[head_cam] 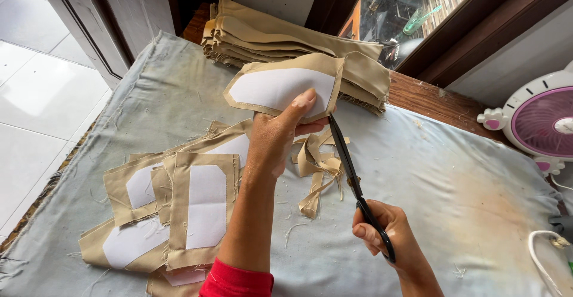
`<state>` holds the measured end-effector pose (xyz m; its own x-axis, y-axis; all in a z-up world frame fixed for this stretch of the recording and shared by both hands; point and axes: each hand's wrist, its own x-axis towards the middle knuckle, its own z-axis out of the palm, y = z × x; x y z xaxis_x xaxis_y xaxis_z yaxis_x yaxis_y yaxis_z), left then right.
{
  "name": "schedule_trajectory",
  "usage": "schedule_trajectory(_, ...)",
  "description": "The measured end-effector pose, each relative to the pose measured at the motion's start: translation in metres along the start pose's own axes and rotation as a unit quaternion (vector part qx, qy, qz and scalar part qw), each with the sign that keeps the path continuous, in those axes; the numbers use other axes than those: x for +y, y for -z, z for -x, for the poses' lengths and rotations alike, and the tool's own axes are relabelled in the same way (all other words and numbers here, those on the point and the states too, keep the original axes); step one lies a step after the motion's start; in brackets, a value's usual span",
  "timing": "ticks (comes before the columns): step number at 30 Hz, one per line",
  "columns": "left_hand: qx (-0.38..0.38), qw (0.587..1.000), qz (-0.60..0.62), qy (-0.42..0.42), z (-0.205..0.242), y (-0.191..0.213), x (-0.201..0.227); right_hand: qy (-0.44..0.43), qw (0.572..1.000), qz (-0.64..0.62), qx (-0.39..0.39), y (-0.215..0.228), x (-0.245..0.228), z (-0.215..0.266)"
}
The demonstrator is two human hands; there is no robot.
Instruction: The person uses scissors to trim beige fabric pieces that have white paper templates attached. They cut along the template edges, remove the excess fabric, and then peel off the paper template from each piece.
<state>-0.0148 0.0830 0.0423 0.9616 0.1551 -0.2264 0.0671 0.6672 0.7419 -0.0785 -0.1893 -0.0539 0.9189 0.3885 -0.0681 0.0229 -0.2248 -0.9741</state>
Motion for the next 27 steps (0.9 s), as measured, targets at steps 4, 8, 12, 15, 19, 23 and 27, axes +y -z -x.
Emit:
schedule_trajectory(4, 0.013, 1.0, -0.017, 0.004, 0.001, -0.001, 0.001, -0.007, 1.0, 0.018, 0.002, 0.001, -0.001, 0.0)
schedule_trajectory(8, 0.005, 0.999, -0.041, -0.015, 0.003, -0.001, 0.003, -0.033, 0.999, 0.017, 0.025, 0.001, 0.0, 0.0)
schedule_trajectory(12, 0.02, 0.999, -0.03, -0.007, 0.0, -0.001, 0.001, -0.031, 0.998, 0.043, 0.038, -0.003, -0.005, 0.001)
schedule_trajectory(15, 0.002, 1.0, -0.002, -0.022, -0.002, -0.002, -0.004, -0.018, 0.999, 0.019, 0.027, -0.001, 0.003, 0.002)
schedule_trajectory(19, -0.052, 0.998, 0.013, -0.045, -0.004, -0.015, -0.022, 0.048, 0.991, -0.092, 0.082, -0.023, -0.016, -0.012)
schedule_trajectory(23, -0.113, 0.994, 0.003, 0.003, 0.008, -0.042, -0.06, 0.13, 0.947, -0.19, 0.226, -0.041, -0.052, -0.039)
schedule_trajectory(27, -0.194, 0.981, -0.011, -0.003, 0.012, -0.054, -0.098, 0.104, 0.897, -0.282, 0.324, -0.027, -0.046, -0.054)
